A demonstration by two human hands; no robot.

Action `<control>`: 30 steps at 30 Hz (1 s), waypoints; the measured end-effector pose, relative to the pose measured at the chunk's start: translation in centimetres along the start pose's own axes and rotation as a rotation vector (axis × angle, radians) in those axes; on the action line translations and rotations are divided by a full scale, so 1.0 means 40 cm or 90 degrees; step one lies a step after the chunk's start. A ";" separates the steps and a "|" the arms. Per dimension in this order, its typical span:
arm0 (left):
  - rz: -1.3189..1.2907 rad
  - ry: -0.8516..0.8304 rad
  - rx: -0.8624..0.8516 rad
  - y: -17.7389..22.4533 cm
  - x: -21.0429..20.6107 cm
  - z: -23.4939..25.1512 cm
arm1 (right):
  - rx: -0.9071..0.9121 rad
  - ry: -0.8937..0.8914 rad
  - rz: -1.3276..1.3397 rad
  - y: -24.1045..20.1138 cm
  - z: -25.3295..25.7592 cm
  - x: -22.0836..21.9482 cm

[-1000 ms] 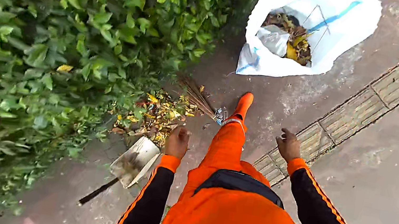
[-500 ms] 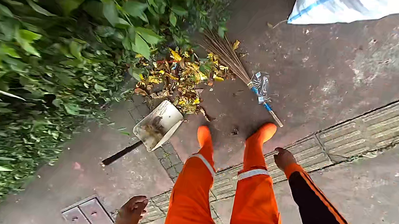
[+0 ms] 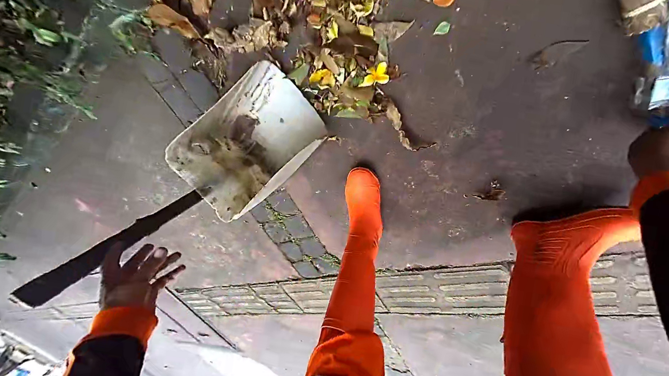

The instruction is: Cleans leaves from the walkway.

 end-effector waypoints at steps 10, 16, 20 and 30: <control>-0.131 -0.042 0.094 -0.046 0.086 0.045 | -0.064 -0.154 -0.047 -0.035 -0.070 0.066; -0.216 0.002 -0.148 -0.065 0.200 0.145 | -0.023 -0.062 -0.003 0.013 0.056 0.021; -0.178 0.030 -0.153 -0.016 0.160 0.130 | 0.029 -0.020 -0.040 -0.030 0.017 0.051; -0.098 0.024 -0.194 0.092 0.078 -0.050 | 0.308 -0.251 0.214 -0.148 -0.676 0.288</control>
Point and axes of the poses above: each hand's wrist, its own z-axis towards the middle knuckle, its own x-axis out of the back of the hand, y = z × x, the point moved 4 cm from there along z, towards the middle knuckle, and after that the axes turned 15 degrees about -y, right-handed, at the moved point
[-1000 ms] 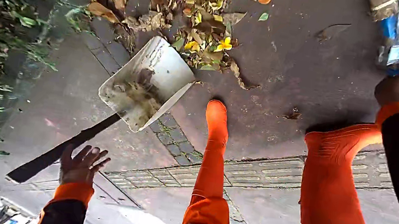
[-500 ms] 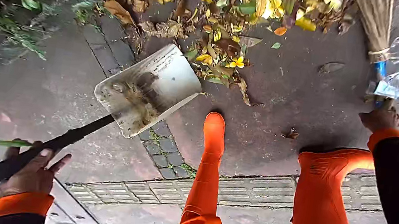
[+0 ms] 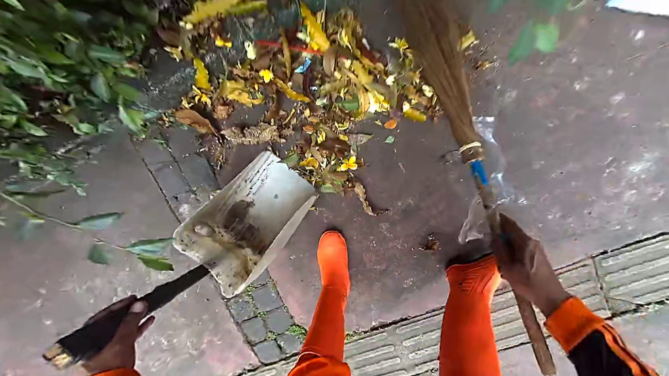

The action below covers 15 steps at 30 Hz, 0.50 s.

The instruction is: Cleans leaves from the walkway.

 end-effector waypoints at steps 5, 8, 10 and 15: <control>-0.026 0.048 -0.008 0.050 0.009 -0.038 | 0.094 -0.112 0.304 -0.128 -0.229 -0.074; 0.038 0.034 -0.035 0.059 0.040 -0.049 | 0.103 -0.153 0.412 -0.217 -0.303 -0.131; 0.075 0.017 -0.043 0.067 0.068 -0.065 | 0.106 -0.172 0.480 -0.279 -0.357 -0.168; 0.218 -0.004 -0.060 0.106 0.153 -0.097 | 0.120 -0.261 0.766 -0.443 -0.505 -0.298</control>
Point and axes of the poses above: each hand's wrist, its own z-axis towards the middle knuckle, its own x-axis out of the back of the hand, y = z × x, the point moved 4 cm from there along z, towards the middle knuckle, and after that the axes turned 15 degrees about -y, right-handed, at the moved point
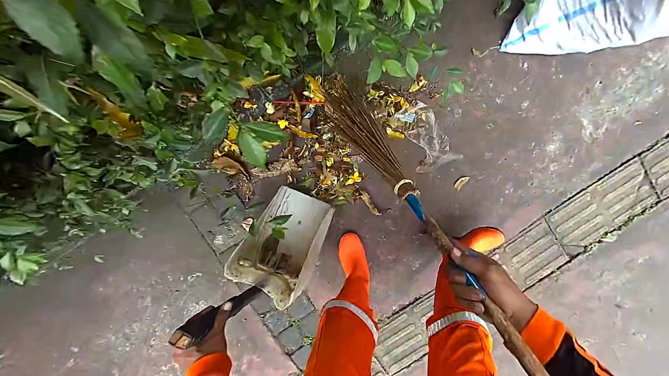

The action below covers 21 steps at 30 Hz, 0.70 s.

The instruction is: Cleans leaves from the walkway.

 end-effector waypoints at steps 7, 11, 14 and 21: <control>-0.048 0.028 0.038 -0.022 0.149 -0.090 | -0.132 0.117 -0.319 0.108 -0.221 -0.190; -0.095 0.055 0.067 -0.038 0.195 -0.166 | -0.046 0.328 -0.376 0.038 -0.307 -0.156; -0.063 0.069 0.076 -0.076 0.197 -0.196 | -0.058 0.478 -0.429 -0.079 -0.101 0.021; -0.169 0.142 0.177 -0.122 0.229 -0.264 | -0.193 0.348 -0.601 -0.034 0.177 0.094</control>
Point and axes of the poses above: each hand's wrist, its own z-axis towards the middle knuckle, its own x-axis out of the back of the hand, y = z × x, the point moved 4 cm from there along z, towards the middle knuckle, and after that the axes turned 15 degrees about -y, right-handed, at the moved point
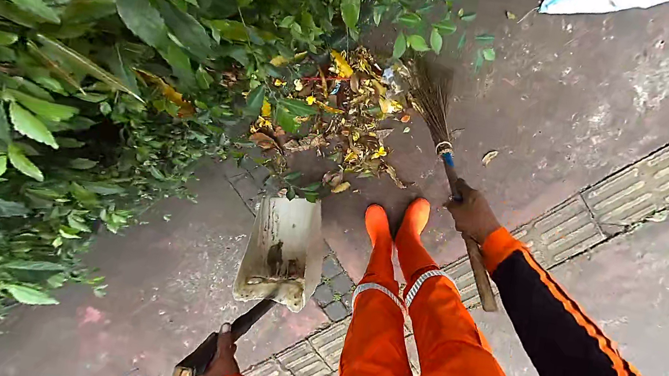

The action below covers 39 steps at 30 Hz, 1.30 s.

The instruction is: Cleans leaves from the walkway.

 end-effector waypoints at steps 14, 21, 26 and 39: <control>-0.085 0.046 0.051 -0.144 0.091 0.014 | 0.091 -0.004 -0.397 -0.257 0.082 -0.101; -0.101 0.032 0.048 -0.277 0.144 0.116 | 0.109 0.079 -0.457 -0.364 -0.154 -0.227; -0.077 0.018 0.059 -0.329 0.176 0.145 | 0.120 0.016 -0.594 -0.627 0.180 -0.341; 0.040 -0.009 0.078 -0.387 0.280 0.212 | 0.141 -0.210 -0.015 -0.591 -0.027 -0.664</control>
Point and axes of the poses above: each hand's wrist, its own z-axis towards the middle knuckle, its own x-axis out of the back of the hand, y = z × x, the point moved 4 cm from there along z, towards the middle knuckle, and after that the axes turned 15 degrees about -y, right-handed, at the moved point
